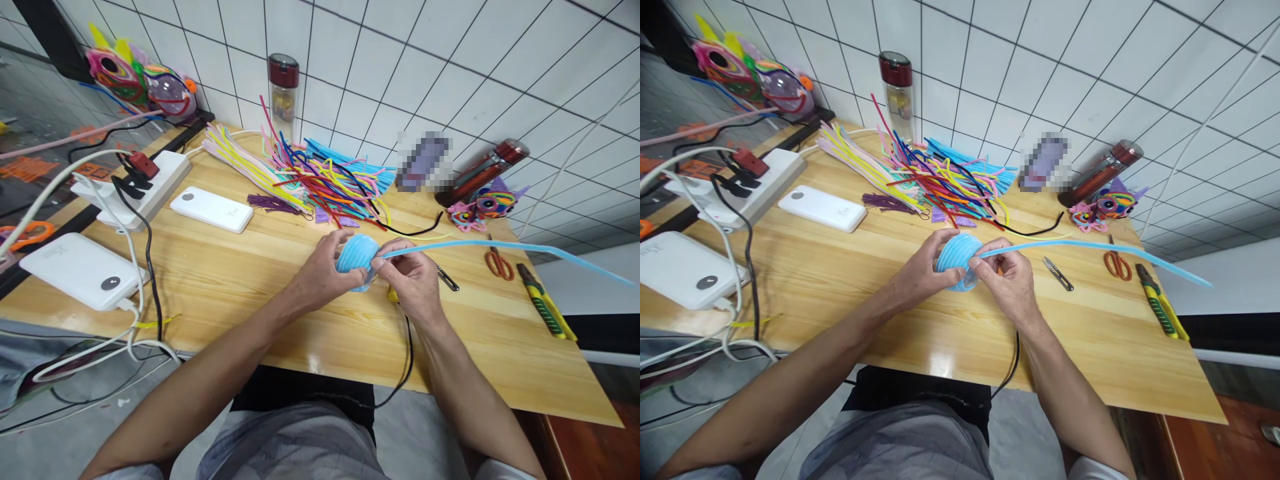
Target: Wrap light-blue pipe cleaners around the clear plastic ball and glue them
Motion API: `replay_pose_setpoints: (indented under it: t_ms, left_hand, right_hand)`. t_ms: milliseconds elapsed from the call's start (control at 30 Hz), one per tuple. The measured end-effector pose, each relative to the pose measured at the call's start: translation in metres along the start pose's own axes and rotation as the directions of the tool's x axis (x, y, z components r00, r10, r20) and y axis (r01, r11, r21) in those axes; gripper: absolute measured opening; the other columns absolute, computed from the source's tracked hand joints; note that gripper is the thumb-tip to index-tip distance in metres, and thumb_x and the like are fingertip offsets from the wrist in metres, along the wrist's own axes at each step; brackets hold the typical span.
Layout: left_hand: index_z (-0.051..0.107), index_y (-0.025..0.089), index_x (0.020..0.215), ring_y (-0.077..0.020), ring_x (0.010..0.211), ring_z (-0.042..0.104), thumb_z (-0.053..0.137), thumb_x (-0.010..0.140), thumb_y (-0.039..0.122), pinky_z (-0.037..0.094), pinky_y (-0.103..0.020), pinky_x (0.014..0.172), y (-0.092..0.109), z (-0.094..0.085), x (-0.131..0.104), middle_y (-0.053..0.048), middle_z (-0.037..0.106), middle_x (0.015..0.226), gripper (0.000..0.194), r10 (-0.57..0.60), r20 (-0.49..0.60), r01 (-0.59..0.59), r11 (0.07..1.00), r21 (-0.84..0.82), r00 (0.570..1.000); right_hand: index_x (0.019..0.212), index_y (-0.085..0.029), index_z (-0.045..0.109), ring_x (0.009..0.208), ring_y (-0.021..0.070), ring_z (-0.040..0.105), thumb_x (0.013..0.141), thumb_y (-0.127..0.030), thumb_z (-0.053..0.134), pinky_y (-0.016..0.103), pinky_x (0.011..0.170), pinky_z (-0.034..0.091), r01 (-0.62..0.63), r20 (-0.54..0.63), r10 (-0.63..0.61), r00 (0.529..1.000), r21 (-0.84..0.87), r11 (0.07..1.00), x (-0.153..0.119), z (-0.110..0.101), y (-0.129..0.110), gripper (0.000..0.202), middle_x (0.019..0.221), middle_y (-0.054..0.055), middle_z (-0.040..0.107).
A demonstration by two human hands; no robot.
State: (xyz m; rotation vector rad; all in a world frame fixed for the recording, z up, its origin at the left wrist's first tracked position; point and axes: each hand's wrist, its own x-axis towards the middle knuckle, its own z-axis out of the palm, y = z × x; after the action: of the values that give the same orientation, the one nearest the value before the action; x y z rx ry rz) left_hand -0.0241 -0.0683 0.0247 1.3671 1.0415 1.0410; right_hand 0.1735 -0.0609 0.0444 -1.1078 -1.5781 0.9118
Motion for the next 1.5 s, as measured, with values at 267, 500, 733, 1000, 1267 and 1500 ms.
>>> replay_pose_setpoints:
  t_ms: [267, 500, 733, 1000, 1267, 1500]
  left_hand:
    - [0.056, 0.022, 0.144, -0.0351, 0.139, 0.062, 0.082, 0.079, 0.033, 0.056, -0.054, 0.116, 0.001, 0.002, 0.000, -0.015, 0.062, 0.148, 0.071, 0.011, -0.035, -0.011, 1.000, -0.003, 0.999]
    - [0.056, 0.019, 0.143, -0.0339, 0.135, 0.065, 0.081, 0.078, 0.032, 0.055, -0.053, 0.117, 0.003, 0.002, 0.001, -0.017, 0.062, 0.149, 0.071, -0.003, -0.056, 0.003, 1.000, 0.011, 0.998]
    - [0.058, 0.022, 0.141, -0.0340, 0.135, 0.064, 0.081, 0.076, 0.029, 0.054, -0.054, 0.119, 0.003, 0.002, 0.001, -0.014, 0.064, 0.149, 0.069, -0.007, -0.079, 0.009, 1.000, 0.018, 0.997]
    - [0.057, 0.020, 0.142, -0.0340, 0.132, 0.065, 0.079, 0.076, 0.029, 0.055, -0.053, 0.116, 0.005, 0.002, 0.002, -0.014, 0.064, 0.147, 0.070, -0.047, -0.064, 0.047, 0.999, 0.002, 0.997]
    - [0.057, 0.020, 0.142, -0.0328, 0.126, 0.068, 0.079, 0.077, 0.029, 0.058, -0.051, 0.110, 0.003, 0.002, 0.003, -0.013, 0.067, 0.142, 0.070, -0.085, -0.053, 0.082, 0.996, -0.046, 0.995]
    - [0.057, 0.020, 0.141, -0.0345, 0.135, 0.064, 0.080, 0.076, 0.030, 0.053, -0.055, 0.118, 0.000, 0.001, 0.003, -0.015, 0.064, 0.146, 0.069, -0.029, -0.048, 0.029, 1.000, -0.001, 0.998]
  right_hand:
    - [0.086, -0.024, 0.075, 0.060, 0.0132, 0.048, 0.082, -0.042, 0.088, 0.028, 0.056, 0.041, -0.033, -0.016, 0.032, 0.999, -0.017, 0.999, 0.000, 0.001, 0.000, 0.023, 0.068, -0.005, 0.058]
    - [0.081, -0.024, 0.066, 0.061, 0.0120, 0.049, 0.077, -0.048, 0.094, 0.026, 0.056, 0.043, -0.089, -0.048, 0.089, 0.995, 0.012, 0.996, 0.000, 0.001, 0.003, 0.037, 0.067, -0.006, 0.056]
    - [0.081, -0.023, 0.068, 0.062, 0.0137, 0.058, 0.083, -0.062, 0.089, 0.028, 0.061, 0.050, -0.109, -0.027, 0.109, 0.994, 0.017, 0.994, 0.002, -0.004, 0.001, 0.044, 0.072, -0.002, 0.068]
    - [0.100, -0.028, 0.069, 0.069, 0.0142, 0.057, 0.089, -0.037, 0.088, 0.033, 0.066, 0.051, 0.240, -0.201, -0.316, 0.927, -0.327, 0.914, -0.002, -0.005, 0.004, 0.023, 0.092, -0.001, 0.064]
    - [0.110, -0.032, 0.080, 0.092, 0.0237, 0.075, 0.101, -0.025, 0.075, 0.040, 0.077, 0.060, 0.446, 0.134, -0.432, 0.892, -0.416, 0.792, 0.007, -0.017, -0.005, 0.012, 0.115, 0.007, 0.083]
    - [0.097, -0.028, 0.078, 0.087, 0.0221, 0.075, 0.100, -0.025, 0.076, 0.038, 0.074, 0.060, 0.444, 0.149, -0.422, 0.894, -0.417, 0.793, 0.008, -0.015, -0.004, 0.005, 0.096, 0.005, 0.082]
